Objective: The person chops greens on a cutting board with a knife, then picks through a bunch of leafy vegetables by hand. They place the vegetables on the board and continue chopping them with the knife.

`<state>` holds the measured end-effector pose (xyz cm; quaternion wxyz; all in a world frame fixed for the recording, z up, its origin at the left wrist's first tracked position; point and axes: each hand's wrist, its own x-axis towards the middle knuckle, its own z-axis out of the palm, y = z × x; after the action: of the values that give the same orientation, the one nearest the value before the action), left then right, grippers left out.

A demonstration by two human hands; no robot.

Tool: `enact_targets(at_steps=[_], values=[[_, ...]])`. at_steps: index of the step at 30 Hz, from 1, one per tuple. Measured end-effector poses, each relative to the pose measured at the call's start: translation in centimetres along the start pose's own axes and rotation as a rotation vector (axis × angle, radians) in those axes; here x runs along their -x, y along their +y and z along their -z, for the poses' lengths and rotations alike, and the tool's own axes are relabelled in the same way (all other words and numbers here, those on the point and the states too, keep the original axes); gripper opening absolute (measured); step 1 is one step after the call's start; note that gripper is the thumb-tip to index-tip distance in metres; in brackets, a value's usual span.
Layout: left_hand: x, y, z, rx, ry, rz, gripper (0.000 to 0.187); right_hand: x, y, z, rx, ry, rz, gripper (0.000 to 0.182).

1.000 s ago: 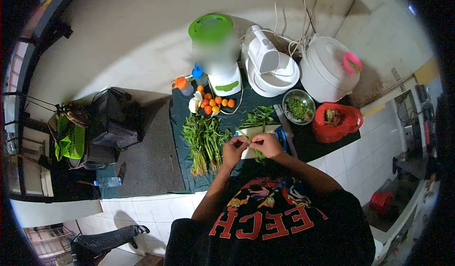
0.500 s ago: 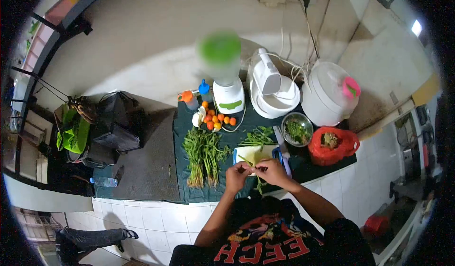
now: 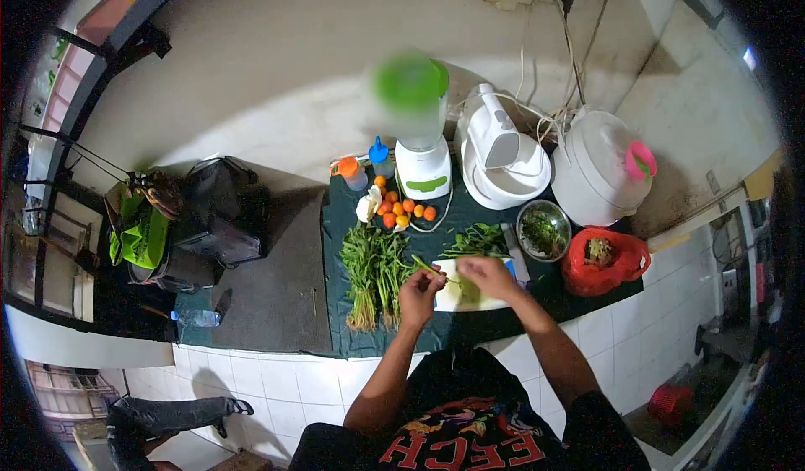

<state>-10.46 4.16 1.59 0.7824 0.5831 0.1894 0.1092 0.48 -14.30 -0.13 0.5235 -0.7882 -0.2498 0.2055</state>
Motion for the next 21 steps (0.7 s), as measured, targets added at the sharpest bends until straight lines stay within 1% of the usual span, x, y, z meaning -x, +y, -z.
enact_targets(at_steps=[1,2,4,5,7,8,9,11,13,15,18,20,21], values=[[-0.2,0.0,0.2,0.018,-0.03,0.014,0.01,0.3,-1.5,-0.2,-0.019,-0.12,-0.005,0.03],[-0.6,-0.3,0.5,-0.003,-0.079,0.032,0.013,0.2,-3.1,-0.1,-0.016,-0.112,0.0,0.03],[-0.8,-0.6,0.5,0.007,-0.07,0.034,0.014,1.9,-4.9,-0.9,0.065,-0.018,-0.021,0.029],[-1.1,-0.8,0.3,0.02,-0.056,0.026,0.015,2.1,-4.4,-1.4,0.008,0.028,-0.093,0.026],[-1.6,-1.5,0.5,0.006,-0.045,-0.007,0.014,2.2,-4.2,-1.8,-0.106,0.097,-0.115,0.025],[-1.8,-1.4,0.3,0.054,0.0,-0.013,0.014,2.4,-4.6,-1.6,-0.057,0.105,-0.129,0.023],[-1.9,-1.2,0.0,0.103,0.044,-0.025,0.014,2.3,-4.7,-1.5,-0.079,0.106,-0.109,0.02],[-2.2,-0.4,0.1,0.143,0.029,0.024,0.016,2.4,-5.1,-1.4,-0.012,0.181,-0.028,0.019],[-2.0,0.6,0.0,0.069,-0.141,0.133,0.017,2.7,-5.7,-1.3,-0.015,0.168,-0.076,0.02],[-1.8,1.0,-0.5,0.042,-0.156,0.13,0.015,2.6,-6.1,-0.8,-0.013,0.155,-0.111,0.021],[-1.5,1.1,-0.7,0.06,-0.153,0.142,0.012,2.9,-6.1,-0.8,-0.047,0.13,-0.054,0.019],[-1.8,0.6,-0.8,0.058,-0.183,0.153,0.021,2.9,-5.5,-0.7,-0.136,0.129,-0.082,0.019],[-2.0,0.5,-0.9,0.059,-0.188,0.154,0.021,2.9,-5.3,-0.6,-0.134,0.134,-0.084,0.019]])
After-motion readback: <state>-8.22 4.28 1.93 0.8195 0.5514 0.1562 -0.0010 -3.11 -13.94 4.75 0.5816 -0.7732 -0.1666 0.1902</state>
